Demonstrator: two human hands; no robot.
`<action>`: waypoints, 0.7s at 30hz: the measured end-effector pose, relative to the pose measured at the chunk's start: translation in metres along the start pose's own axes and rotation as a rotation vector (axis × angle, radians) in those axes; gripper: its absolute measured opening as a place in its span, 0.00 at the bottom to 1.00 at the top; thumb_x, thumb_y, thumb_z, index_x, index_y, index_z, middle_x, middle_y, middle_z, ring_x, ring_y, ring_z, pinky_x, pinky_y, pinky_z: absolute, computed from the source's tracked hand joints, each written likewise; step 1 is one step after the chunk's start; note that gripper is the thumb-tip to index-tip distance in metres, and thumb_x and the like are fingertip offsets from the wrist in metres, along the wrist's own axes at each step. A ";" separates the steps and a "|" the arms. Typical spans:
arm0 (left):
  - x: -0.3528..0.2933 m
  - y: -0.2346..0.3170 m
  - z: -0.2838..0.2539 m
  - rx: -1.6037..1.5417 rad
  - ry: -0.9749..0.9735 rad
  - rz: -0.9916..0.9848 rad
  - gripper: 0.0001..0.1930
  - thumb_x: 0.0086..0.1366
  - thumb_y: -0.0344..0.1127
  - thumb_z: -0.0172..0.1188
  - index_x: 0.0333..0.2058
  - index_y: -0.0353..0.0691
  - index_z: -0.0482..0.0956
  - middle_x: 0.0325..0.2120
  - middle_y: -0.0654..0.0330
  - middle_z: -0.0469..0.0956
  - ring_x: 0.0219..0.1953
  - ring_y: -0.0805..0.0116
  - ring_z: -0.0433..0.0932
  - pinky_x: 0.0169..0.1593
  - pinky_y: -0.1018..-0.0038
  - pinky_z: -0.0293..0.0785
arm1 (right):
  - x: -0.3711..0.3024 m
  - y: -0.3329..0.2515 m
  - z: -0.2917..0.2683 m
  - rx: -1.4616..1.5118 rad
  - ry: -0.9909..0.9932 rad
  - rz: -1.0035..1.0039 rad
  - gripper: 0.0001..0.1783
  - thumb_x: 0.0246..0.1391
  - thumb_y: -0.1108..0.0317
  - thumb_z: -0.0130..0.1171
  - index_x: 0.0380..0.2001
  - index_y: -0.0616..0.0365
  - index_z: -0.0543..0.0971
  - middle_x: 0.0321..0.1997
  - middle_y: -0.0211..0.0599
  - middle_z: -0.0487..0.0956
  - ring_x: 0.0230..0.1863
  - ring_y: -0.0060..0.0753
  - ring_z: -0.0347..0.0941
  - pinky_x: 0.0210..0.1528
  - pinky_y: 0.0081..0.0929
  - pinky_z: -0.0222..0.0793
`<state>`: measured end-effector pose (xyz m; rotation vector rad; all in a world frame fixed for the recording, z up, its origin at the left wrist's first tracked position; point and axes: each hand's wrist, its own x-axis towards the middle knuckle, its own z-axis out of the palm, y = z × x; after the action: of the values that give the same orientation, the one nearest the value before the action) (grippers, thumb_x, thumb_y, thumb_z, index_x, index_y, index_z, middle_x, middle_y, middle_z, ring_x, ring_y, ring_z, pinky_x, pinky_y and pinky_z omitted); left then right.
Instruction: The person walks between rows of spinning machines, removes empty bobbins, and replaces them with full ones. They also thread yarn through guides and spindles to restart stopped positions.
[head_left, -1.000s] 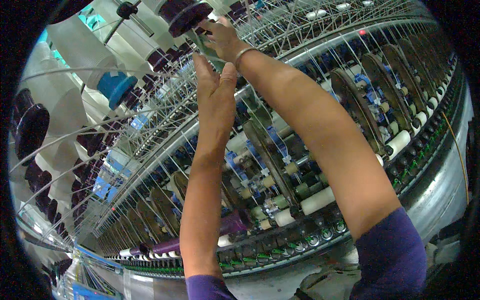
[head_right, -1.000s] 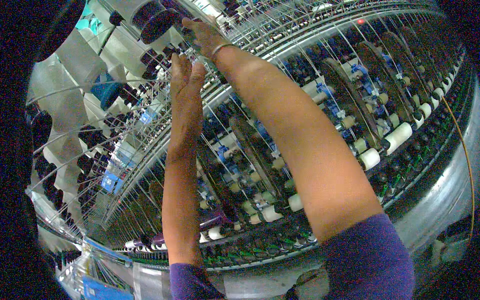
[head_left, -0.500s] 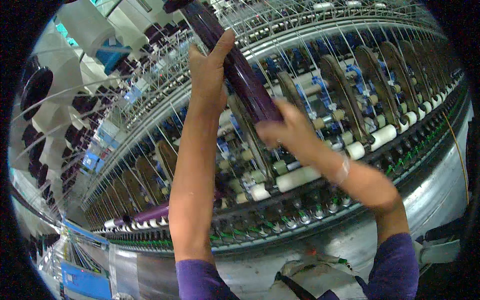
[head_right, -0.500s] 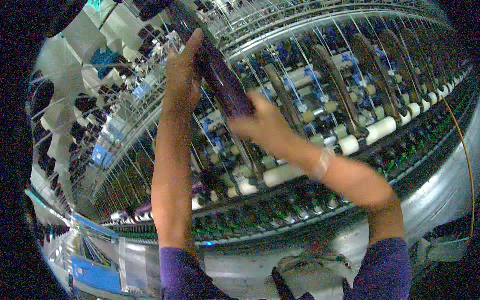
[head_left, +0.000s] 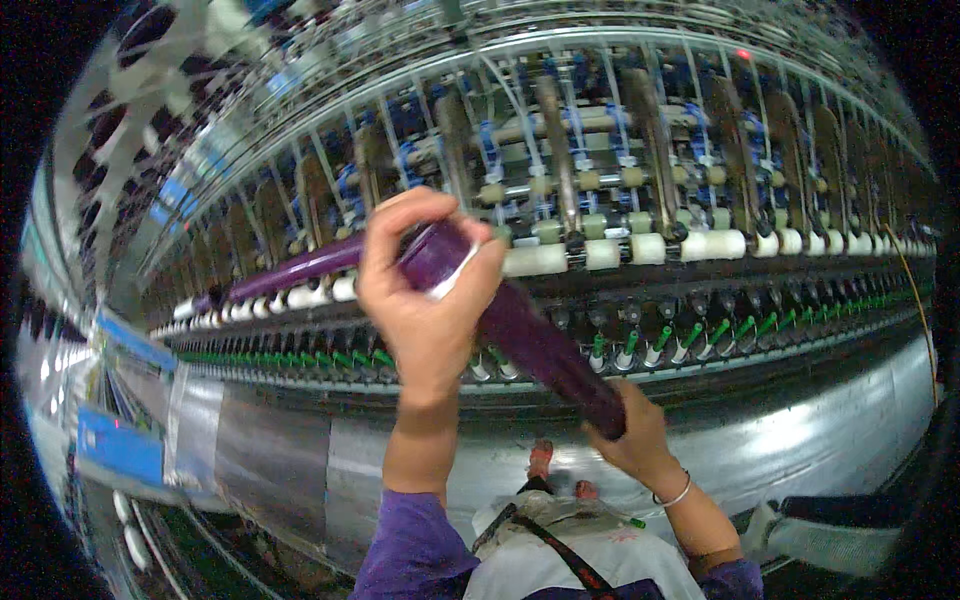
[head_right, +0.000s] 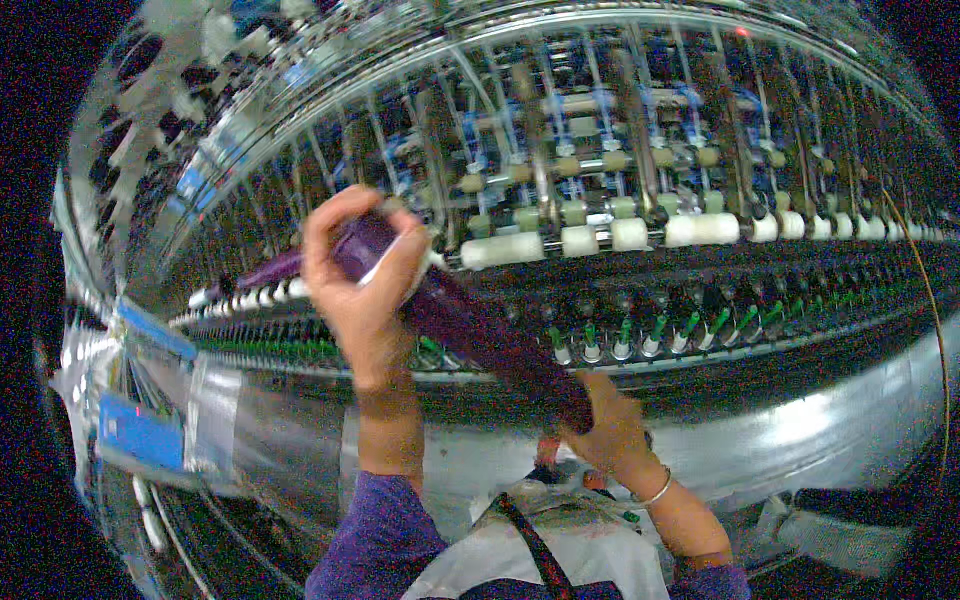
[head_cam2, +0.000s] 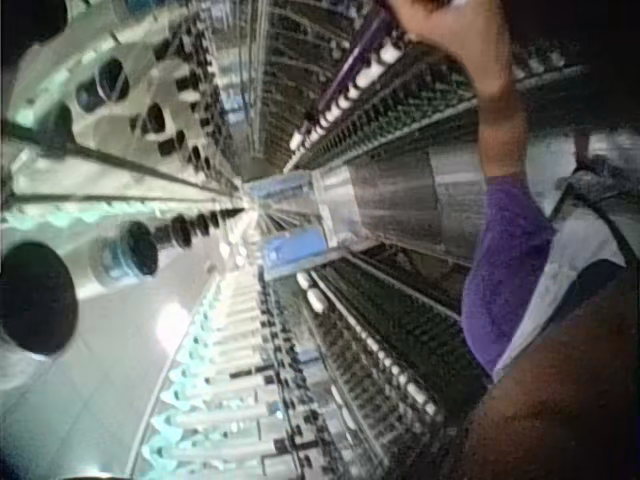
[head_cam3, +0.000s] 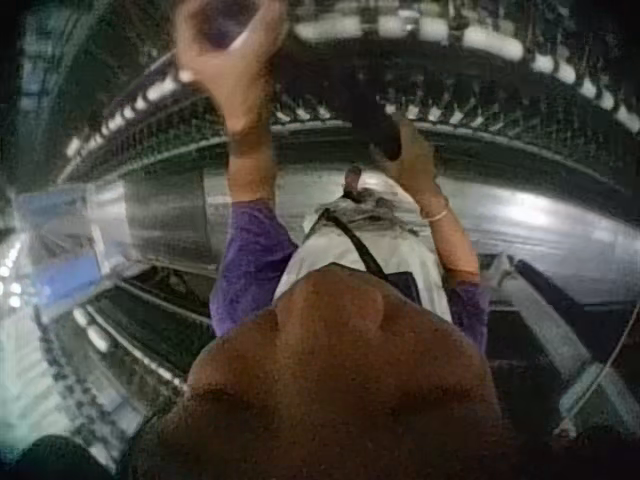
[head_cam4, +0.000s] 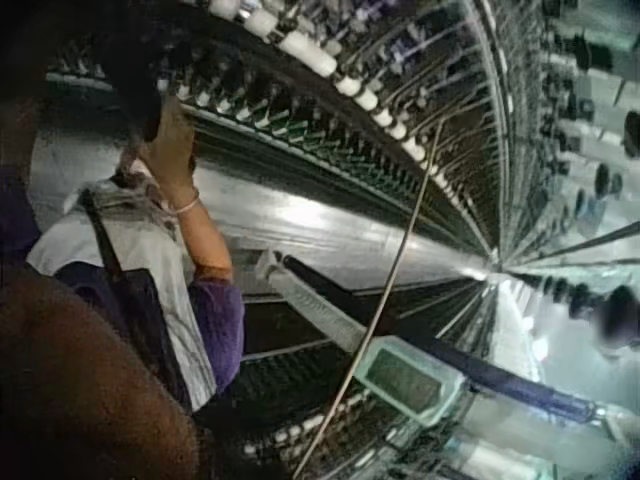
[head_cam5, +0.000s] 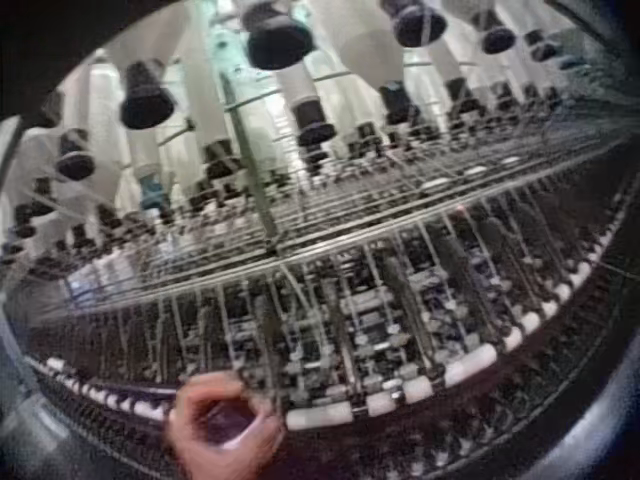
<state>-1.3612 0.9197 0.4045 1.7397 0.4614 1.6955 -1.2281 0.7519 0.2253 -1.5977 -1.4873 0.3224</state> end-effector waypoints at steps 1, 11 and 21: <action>-0.001 0.016 -0.017 0.009 0.020 0.177 0.18 0.45 0.24 0.65 0.36 0.38 0.70 0.37 0.58 0.70 0.29 0.73 0.74 0.32 0.79 0.73 | -0.004 -0.004 -0.004 0.270 -0.372 0.039 0.33 0.36 0.65 0.68 0.48 0.62 0.68 0.39 0.43 0.75 0.36 0.43 0.75 0.39 0.32 0.71; -0.072 0.051 -0.116 -0.178 0.292 0.099 0.22 0.43 0.17 0.61 0.38 0.38 0.65 0.38 0.55 0.64 0.28 0.64 0.76 0.33 0.64 0.77 | 0.014 -0.059 0.030 0.310 -0.657 -0.065 0.27 0.34 0.62 0.70 0.38 0.62 0.74 0.28 0.34 0.77 0.27 0.31 0.74 0.32 0.27 0.70; -0.143 0.119 -0.345 -0.291 0.614 0.098 0.21 0.64 0.23 0.48 0.55 0.30 0.58 0.32 0.61 0.68 0.28 0.76 0.66 0.24 0.86 0.65 | 0.097 -0.034 -0.052 -0.762 0.190 -0.597 0.19 0.28 0.71 0.66 0.31 0.51 0.74 0.27 0.37 0.72 0.28 0.45 0.70 0.29 0.38 0.65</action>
<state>-1.7347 0.8117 0.3581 1.0323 0.3691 2.2365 -1.1903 0.8121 0.3160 -1.5592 -1.9627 -0.7975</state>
